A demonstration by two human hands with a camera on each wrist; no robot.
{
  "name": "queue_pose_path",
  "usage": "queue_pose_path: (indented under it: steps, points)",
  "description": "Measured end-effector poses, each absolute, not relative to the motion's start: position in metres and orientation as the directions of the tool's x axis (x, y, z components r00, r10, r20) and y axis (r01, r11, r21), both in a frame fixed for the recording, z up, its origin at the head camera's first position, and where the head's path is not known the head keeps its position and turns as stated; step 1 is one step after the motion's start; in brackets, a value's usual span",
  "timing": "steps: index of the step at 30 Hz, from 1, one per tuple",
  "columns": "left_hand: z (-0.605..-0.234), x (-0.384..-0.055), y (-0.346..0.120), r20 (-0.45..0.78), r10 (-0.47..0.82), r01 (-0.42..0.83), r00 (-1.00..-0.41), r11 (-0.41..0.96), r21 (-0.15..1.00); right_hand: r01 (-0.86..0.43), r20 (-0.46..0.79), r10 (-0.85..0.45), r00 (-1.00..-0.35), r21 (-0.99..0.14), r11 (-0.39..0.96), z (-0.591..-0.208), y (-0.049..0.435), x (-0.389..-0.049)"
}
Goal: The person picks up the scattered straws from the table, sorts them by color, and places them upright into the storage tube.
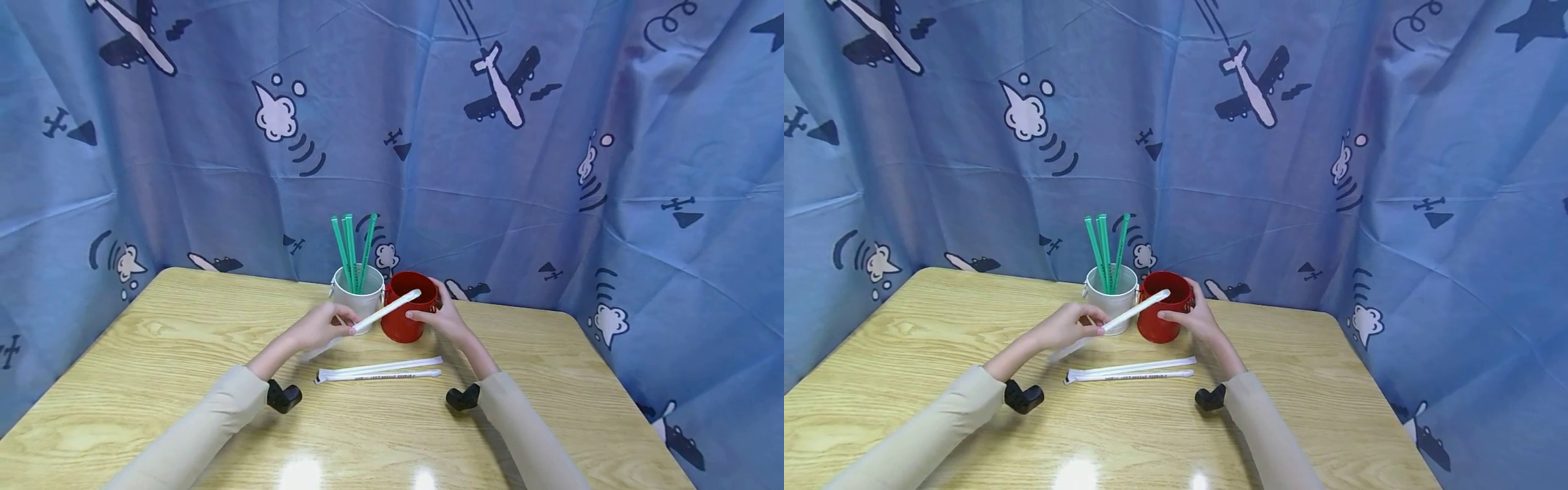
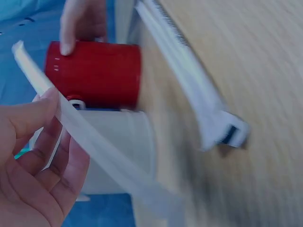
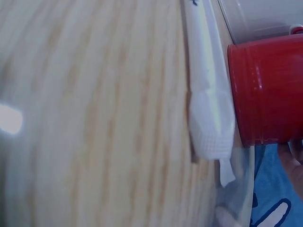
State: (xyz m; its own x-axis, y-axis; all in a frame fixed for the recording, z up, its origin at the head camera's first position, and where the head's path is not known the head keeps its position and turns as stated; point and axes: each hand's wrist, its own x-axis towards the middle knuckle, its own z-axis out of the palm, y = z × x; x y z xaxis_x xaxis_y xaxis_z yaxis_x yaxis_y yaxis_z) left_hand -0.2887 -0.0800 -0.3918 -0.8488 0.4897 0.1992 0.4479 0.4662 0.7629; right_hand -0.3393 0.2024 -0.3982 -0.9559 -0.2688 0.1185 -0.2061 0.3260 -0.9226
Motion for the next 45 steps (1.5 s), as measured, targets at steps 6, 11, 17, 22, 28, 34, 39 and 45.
queue_pose_path:
  steps: [6,11,17,22,28,34,39,45]
  points:
    - [-0.379,-0.291,-0.071,0.254,0.46,0.465,-0.851,0.434,0.772,-0.206,0.117,-0.27,-0.956,-0.92,0.334,-0.398,0.203,-0.337]
    - [-0.368,-0.292,-0.06,0.281,0.428,0.463,-0.859,0.412,0.785,-0.208,0.118,-0.267,-0.957,-0.917,0.341,-0.398,0.203,-0.333]
    - [-0.353,-0.296,-0.049,0.29,0.384,0.432,-0.877,0.365,0.825,-0.212,0.119,-0.27,-0.956,-0.913,0.349,-0.398,0.205,-0.333]
    - [-0.342,-0.301,-0.04,0.313,0.348,0.426,-0.884,0.324,0.845,-0.21,0.116,-0.269,-0.956,-0.912,0.352,-0.397,0.206,-0.334]
    - [-0.332,-0.308,-0.028,0.334,0.287,0.411,-0.897,0.273,0.87,-0.219,0.125,-0.278,-0.953,-0.915,0.34,-0.397,0.206,-0.336]
    - [-0.321,-0.318,-0.018,0.382,0.24,0.434,-0.893,0.229,0.871,-0.218,0.126,-0.271,-0.954,-0.914,0.343,-0.395,0.206,-0.337]
    - [-0.304,-0.323,-0.014,0.434,0.19,0.466,-0.881,0.186,0.865,-0.221,0.129,-0.271,-0.954,-0.912,0.344,-0.393,0.204,-0.337]
    - [-0.294,-0.327,-0.009,0.467,0.127,0.484,-0.875,0.185,0.856,-0.213,0.118,-0.271,-0.955,-0.912,0.35,-0.393,0.204,-0.337]
